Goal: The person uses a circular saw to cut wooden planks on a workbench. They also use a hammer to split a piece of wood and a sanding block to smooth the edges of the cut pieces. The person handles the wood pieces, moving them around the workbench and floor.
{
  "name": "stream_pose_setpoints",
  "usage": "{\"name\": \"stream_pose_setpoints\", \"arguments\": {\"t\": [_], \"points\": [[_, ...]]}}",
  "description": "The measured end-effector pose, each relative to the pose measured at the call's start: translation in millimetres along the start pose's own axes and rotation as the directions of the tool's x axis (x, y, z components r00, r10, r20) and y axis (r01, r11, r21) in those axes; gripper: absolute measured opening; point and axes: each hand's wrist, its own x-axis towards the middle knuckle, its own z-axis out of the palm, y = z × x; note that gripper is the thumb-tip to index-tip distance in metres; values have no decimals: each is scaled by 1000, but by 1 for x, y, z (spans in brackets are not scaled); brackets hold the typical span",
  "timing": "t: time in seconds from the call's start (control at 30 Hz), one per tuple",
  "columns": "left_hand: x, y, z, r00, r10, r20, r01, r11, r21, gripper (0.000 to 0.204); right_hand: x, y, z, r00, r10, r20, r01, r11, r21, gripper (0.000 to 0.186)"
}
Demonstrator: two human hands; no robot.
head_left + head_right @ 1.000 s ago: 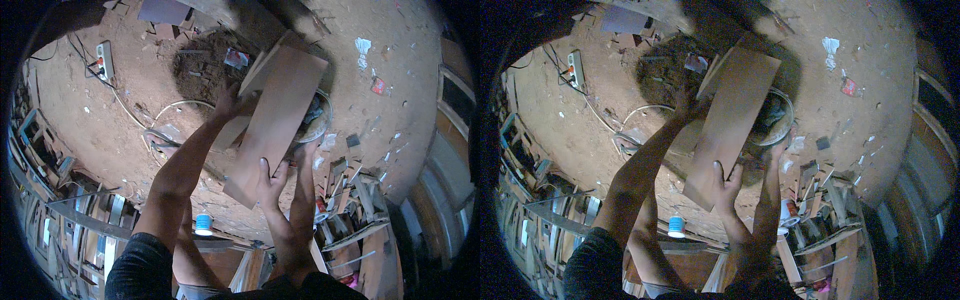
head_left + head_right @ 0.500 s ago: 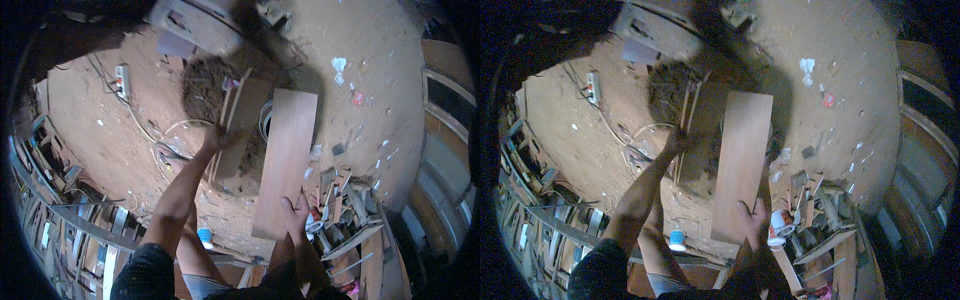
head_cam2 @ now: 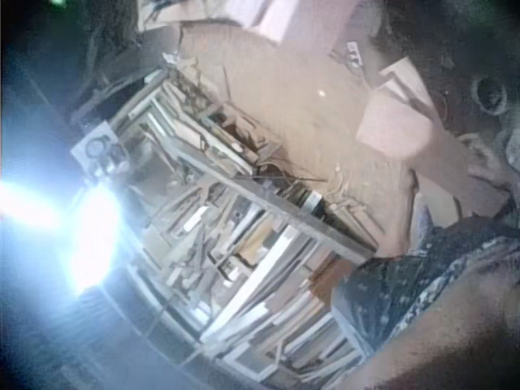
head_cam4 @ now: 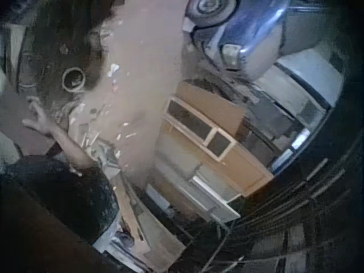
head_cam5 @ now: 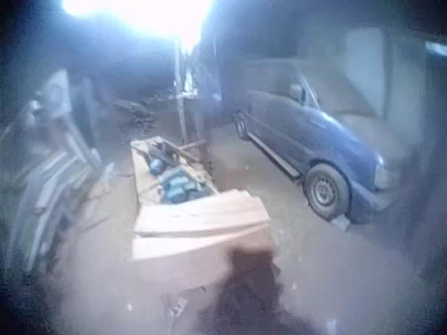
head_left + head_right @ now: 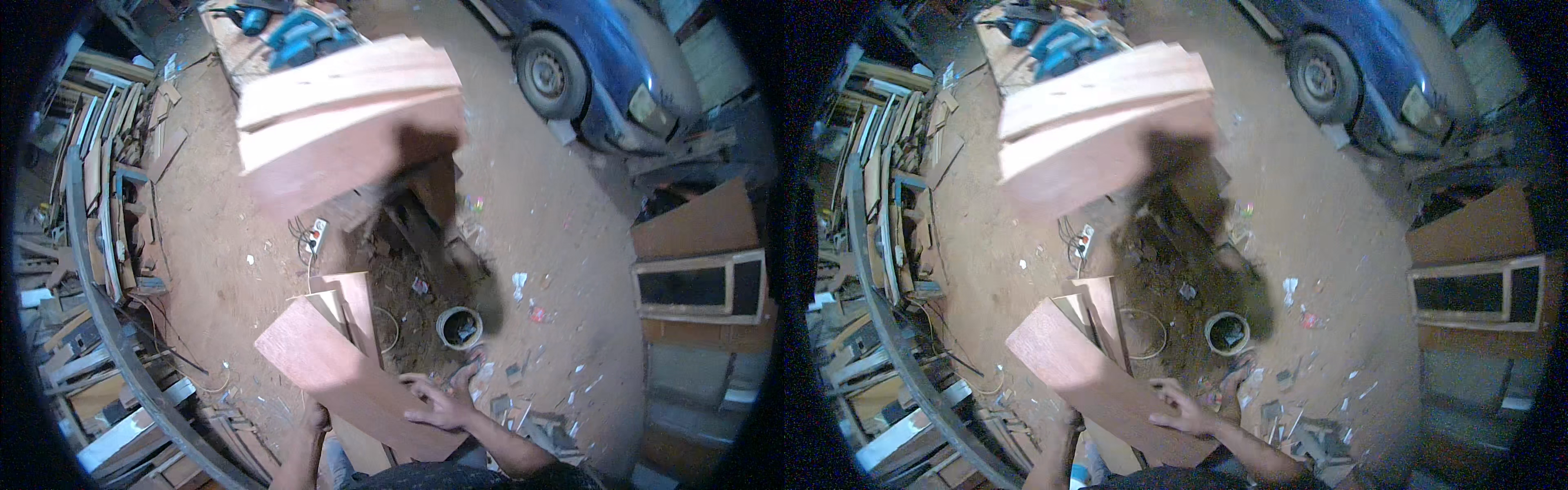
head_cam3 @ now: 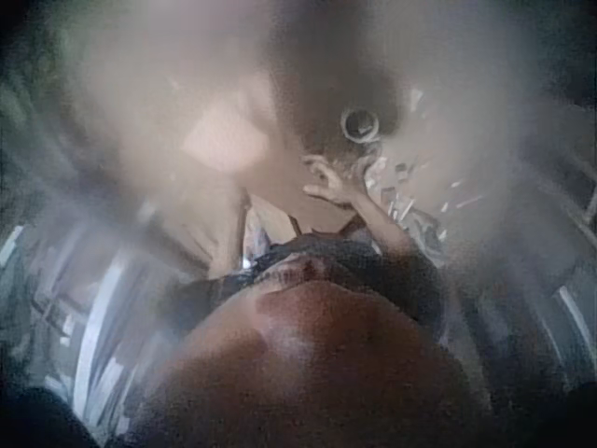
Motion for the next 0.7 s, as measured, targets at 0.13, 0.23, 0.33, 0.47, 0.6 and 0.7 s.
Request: {"name": "stream_pose_setpoints", "arguments": {"t": [0.13,0.23,0.33,0.47,0.6,0.7], "points": [[-42,120,26,956,218,196,-242,964,110,79,66,-112,63,978,124,167,-134,990,49,93],[-73,206,35,909,370,190,-360,929,-88,85,120,-165,117,997,-44,55,52,988,-144,114],[-74,271,16,905,375,199,-372,927,-54,90,183,-201,152,973,-227,-29,215,950,-228,115],[-97,360,31,879,399,261,-438,892,112,86,253,-237,196,894,-392,-215,363,917,-165,112],[-68,440,37,889,347,300,-338,938,-83,71,289,-307,172,946,-95,-311,52,989,-142,108],[-56,488,67,872,371,319,-359,928,-97,63,321,-318,108,739,-145,-658,158,987,-39,112]]}}
